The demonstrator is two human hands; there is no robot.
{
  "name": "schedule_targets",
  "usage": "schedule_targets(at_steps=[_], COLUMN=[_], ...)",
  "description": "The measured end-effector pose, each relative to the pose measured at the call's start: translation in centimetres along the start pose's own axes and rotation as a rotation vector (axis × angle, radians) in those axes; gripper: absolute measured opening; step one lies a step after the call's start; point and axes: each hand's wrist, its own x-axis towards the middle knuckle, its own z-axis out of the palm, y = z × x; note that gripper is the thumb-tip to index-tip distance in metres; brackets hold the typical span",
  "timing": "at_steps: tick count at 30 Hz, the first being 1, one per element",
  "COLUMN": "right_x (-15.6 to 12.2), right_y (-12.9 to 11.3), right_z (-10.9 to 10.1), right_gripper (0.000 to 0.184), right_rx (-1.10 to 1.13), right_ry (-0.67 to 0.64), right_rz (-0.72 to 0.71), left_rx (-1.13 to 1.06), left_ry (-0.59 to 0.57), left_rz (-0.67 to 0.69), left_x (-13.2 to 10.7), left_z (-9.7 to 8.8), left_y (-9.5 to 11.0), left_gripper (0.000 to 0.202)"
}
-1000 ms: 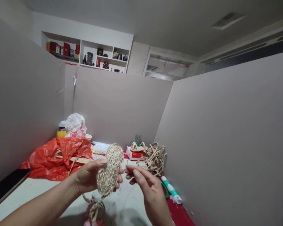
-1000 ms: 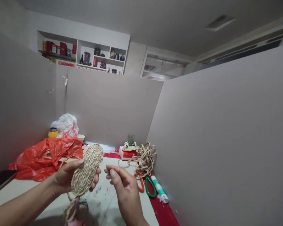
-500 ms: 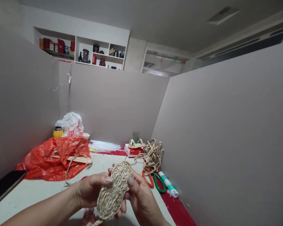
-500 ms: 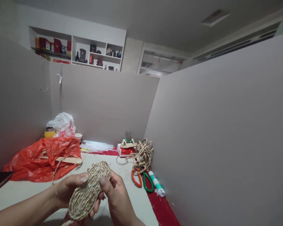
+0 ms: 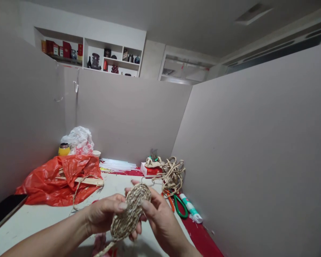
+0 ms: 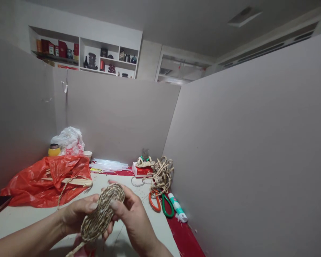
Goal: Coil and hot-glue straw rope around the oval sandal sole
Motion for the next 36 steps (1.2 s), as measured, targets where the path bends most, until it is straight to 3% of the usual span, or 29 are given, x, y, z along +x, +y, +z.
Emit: schedule_targets(at_steps=[2,5,9,11,14,16,19,23,25,29,33,36], right_x=[0.3,0.7,0.8,0.8,0.7,0.7,0.8,1.0,1.0,0.8,0.5,0.5], right_y=[-0.4,-0.3,0.8,1.5,2.0,2.1,1.6,0.9,0.7,0.4,-0.2,-0.5], right_z=[-0.5,-0.7,-0.1,0.1,0.0,-0.4,-1.2,-1.7,-1.7,-1.5,-1.1,-0.9], right_gripper=[0.043,0.036,0.039,0.036,0.031,0.034,0.034,0.032,0.032,0.032,0.034,0.034], right_rx=[-0.027,-0.172,-0.332,-0.362,-0.413,-0.424,-0.389,-0.267,-0.210,-0.164,-0.196,-0.228], right_ry=[0.119,0.273,0.264,0.222,0.230,0.256,0.252,0.209,0.183,0.129,0.066,0.006], right_rz=[-0.079,-0.107,-0.043,-0.045,-0.060,-0.076,-0.078,-0.056,-0.047,-0.018,0.040,0.074], left_rx=[0.171,0.609,1.141,1.319,1.468,1.470,1.295,0.891,0.716,0.614,0.535,0.452], left_ry=[0.117,0.365,0.676,0.741,0.735,0.693,0.666,0.783,0.814,0.829,0.756,0.655], left_rz=[0.102,0.272,0.443,0.496,0.558,0.571,0.562,0.562,0.560,0.558,0.498,0.416], left_x=[-0.2,-0.5,-0.7,-0.7,-0.6,-0.6,-0.8,-1.2,-1.2,-1.2,-1.1,-1.1], left_z=[0.3,0.8,1.1,1.0,0.6,0.5,0.7,0.8,0.7,0.4,0.8,1.0], left_y=[1.1,2.6,3.0,2.4,1.5,1.2,1.7,3.4,4.1,4.9,4.8,4.6], left_gripper=[0.047,0.031,0.027,0.029,0.033,0.039,0.051,0.023,0.031,0.034,0.011,0.041])
